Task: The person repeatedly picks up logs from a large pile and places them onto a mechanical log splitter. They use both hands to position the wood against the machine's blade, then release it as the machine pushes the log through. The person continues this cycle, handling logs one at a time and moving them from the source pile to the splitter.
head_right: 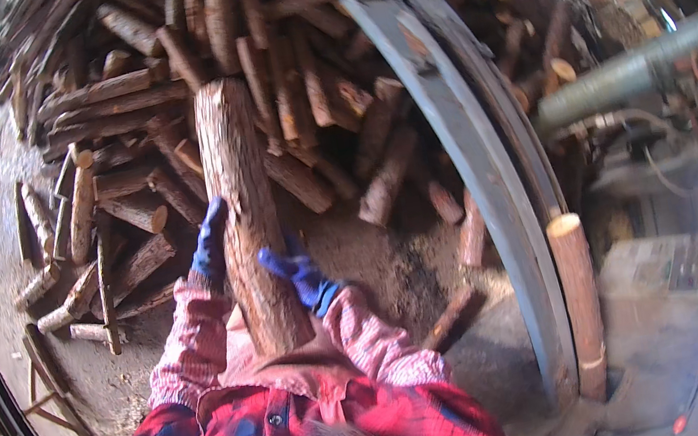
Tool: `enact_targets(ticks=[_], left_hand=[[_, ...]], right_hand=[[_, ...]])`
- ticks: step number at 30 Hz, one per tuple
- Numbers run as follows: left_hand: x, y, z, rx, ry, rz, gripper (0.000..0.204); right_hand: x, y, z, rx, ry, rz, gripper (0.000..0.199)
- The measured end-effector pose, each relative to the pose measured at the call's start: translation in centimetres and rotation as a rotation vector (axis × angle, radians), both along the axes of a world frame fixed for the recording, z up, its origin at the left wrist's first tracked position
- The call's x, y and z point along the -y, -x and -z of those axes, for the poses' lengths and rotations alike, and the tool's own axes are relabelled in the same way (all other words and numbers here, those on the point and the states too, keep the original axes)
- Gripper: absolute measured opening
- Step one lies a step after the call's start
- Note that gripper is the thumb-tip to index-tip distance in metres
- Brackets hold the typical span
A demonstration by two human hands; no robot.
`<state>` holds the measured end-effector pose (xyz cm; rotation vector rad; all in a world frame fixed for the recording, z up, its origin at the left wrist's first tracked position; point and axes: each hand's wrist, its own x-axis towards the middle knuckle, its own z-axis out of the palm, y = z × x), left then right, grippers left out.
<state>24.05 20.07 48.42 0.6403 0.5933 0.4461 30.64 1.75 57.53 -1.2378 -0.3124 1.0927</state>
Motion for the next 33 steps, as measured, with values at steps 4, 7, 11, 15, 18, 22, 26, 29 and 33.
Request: enact_targets(ticks=[4, 7, 11, 15, 18, 22, 26, 29, 33], left_hand=[[7.5, -14.2, -4.0, 0.114, -0.474, 0.069, 0.047], [14.7, -23.3, -14.6, 0.445, -1.040, 0.235, 0.051], [21.7, -28.3, -25.6, 0.385, -0.622, 0.537, 0.063], [19.7, -27.0, -21.1, 0.145, -0.672, 0.572, 0.058], [16.8, -19.2, -12.0, -0.326, -0.778, 0.466, 0.075], [14.5, -3.9, -5.5, -0.792, -0.694, 0.510, 0.078], [13.9, 13.1, -1.6, -1.045, -0.572, 0.451, 0.079], [15.1, 13.1, -0.7, -1.016, -0.522, 0.425, 0.073], [13.4, 20.1, 3.5, -0.953, -0.447, 0.285, 0.065]], right_hand=[[10.0, -12.0, -4.3, 0.145, -0.096, 0.164, 0.086], [19.6, -23.3, -10.6, 0.548, -0.028, 0.183, 0.084], [29.0, -32.8, -22.8, 0.827, 0.035, 0.081, 0.089], [38.8, -41.5, -21.7, 1.298, 0.363, 0.044, 0.100], [41.2, -43.5, -15.8, 1.429, 0.664, -0.044, 0.102], [43.2, -41.6, -13.0, 1.488, 0.638, -0.036, 0.105], [35.5, -32.9, -15.3, 1.874, 1.050, 0.091, 0.099], [26.4, -31.9, -7.4, 1.238, 0.470, 0.233, 0.080], [10.5, -16.3, 0.0, 1.286, 0.297, -0.438, 0.059]])
